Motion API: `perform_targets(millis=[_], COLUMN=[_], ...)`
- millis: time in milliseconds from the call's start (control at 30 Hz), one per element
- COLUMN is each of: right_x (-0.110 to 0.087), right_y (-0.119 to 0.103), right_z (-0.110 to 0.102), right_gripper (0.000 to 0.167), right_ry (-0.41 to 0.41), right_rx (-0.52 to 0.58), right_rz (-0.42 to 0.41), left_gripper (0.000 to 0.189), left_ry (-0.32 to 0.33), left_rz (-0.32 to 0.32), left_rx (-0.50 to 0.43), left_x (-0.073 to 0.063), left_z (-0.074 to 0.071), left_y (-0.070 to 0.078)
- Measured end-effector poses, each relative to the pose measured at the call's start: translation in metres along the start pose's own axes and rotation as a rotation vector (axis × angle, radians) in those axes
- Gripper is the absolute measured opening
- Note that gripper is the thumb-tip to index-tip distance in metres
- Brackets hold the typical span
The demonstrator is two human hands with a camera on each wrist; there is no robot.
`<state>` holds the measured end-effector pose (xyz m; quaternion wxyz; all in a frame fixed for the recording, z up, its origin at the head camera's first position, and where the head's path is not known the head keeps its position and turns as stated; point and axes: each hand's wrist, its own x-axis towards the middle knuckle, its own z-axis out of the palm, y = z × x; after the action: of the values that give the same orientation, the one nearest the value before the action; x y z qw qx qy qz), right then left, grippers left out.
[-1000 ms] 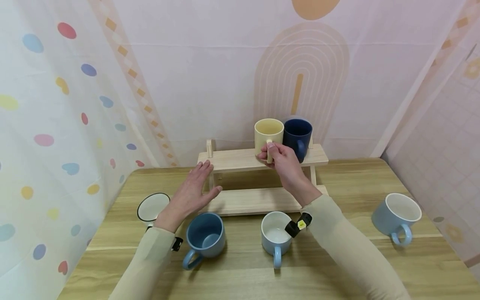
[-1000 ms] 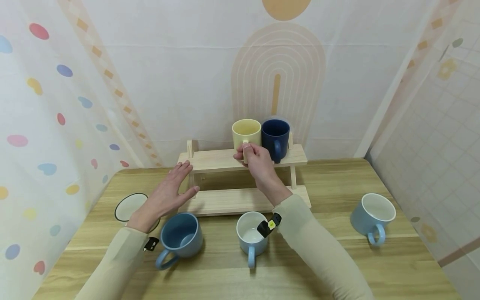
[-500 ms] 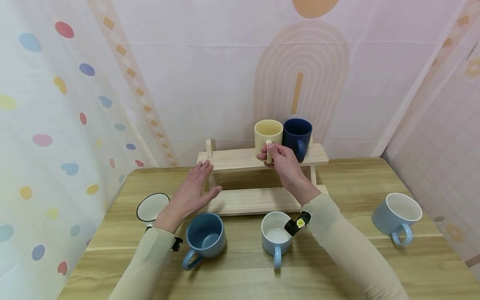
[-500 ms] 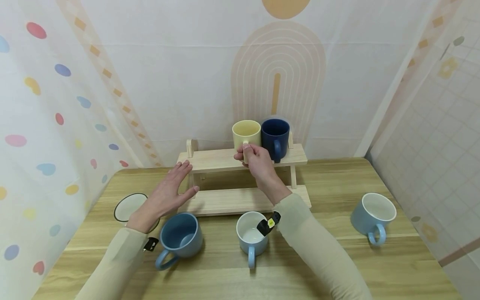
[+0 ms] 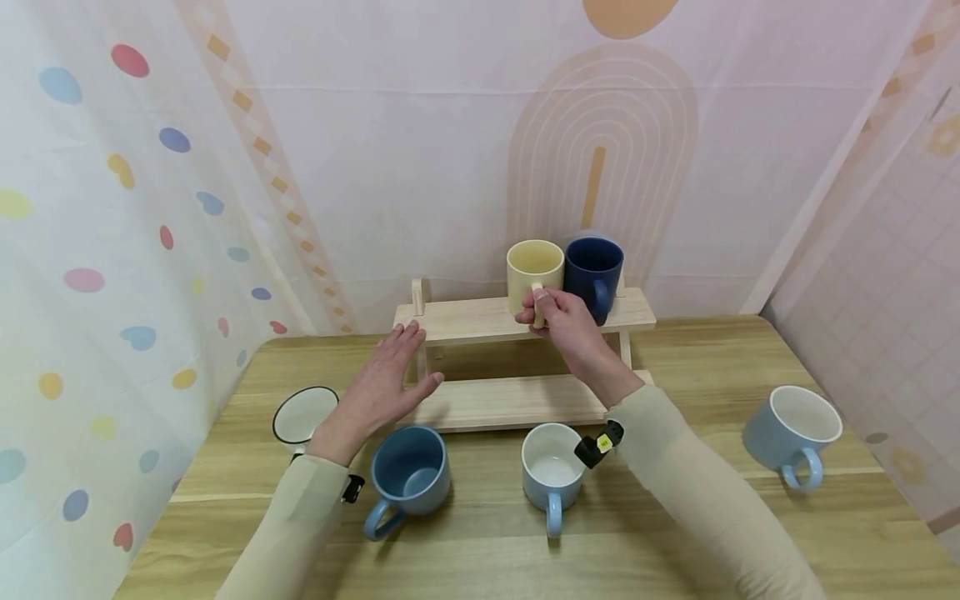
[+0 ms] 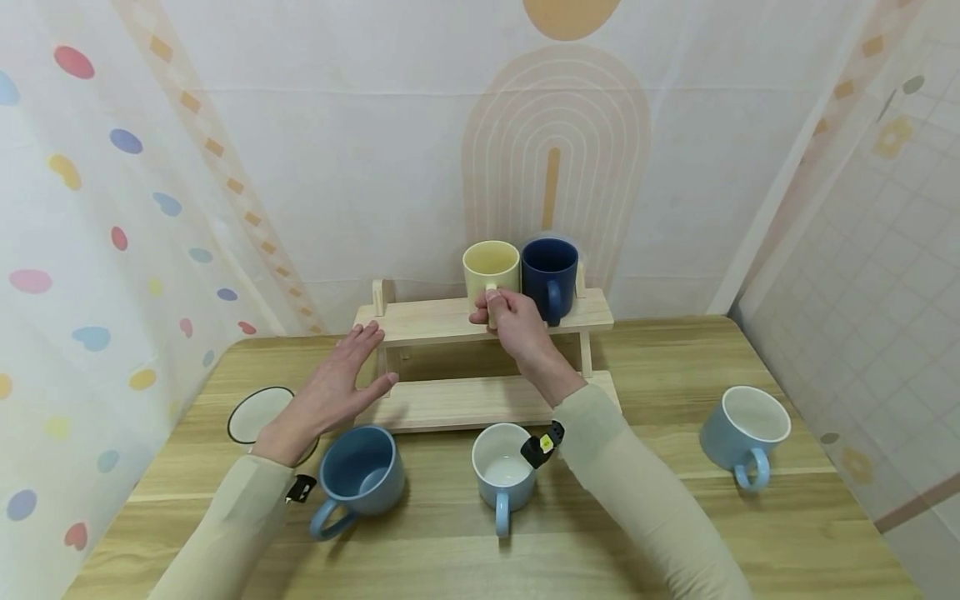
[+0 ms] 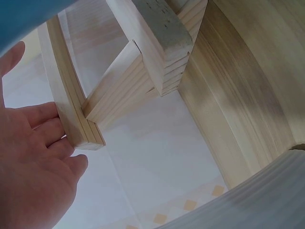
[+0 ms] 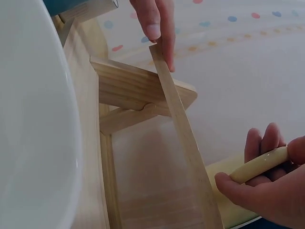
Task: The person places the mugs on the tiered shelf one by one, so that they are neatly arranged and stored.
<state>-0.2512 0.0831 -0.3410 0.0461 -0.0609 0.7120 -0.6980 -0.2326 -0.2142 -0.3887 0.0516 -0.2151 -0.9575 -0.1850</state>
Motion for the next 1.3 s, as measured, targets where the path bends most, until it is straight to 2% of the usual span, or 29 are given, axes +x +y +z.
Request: perform_targets(millis=[267,533,633,967,1300], right_x=[0.001,-0.006,-0.012,-0.047,-0.078], right_y=[0.002,0.003,0.004,0.006,0.013], right_z=[0.0,-0.004,-0.005,-0.015,-0.033], right_gripper=[0.04,0.04,0.037,0.048,0.036], right_ry=[0.016,0.029,0.039,0.068,0.143], right_rx=[0.008,-0.039,-0.083,-0.295,-0.401], right_rz=[-0.009,-0.023,-0.065,-0.213,-0.363], left_gripper=[0.083,0.083,0.083,0.084,0.084], left_ry=[-0.005,-0.01,-0.009,-0.026,-0.04], left_rz=[0.0,-0.007,-0.003,-0.015,-0.022], left_rx=[0.005,0.005,0.003,0.004,-0.002], left_x=[0.001,0.001,0.001,0.001,0.002], left_z=[0.0,0.0,0.0,0.0,-0.001], left_y=[0.0,0.001,0.001,0.002,0.002])
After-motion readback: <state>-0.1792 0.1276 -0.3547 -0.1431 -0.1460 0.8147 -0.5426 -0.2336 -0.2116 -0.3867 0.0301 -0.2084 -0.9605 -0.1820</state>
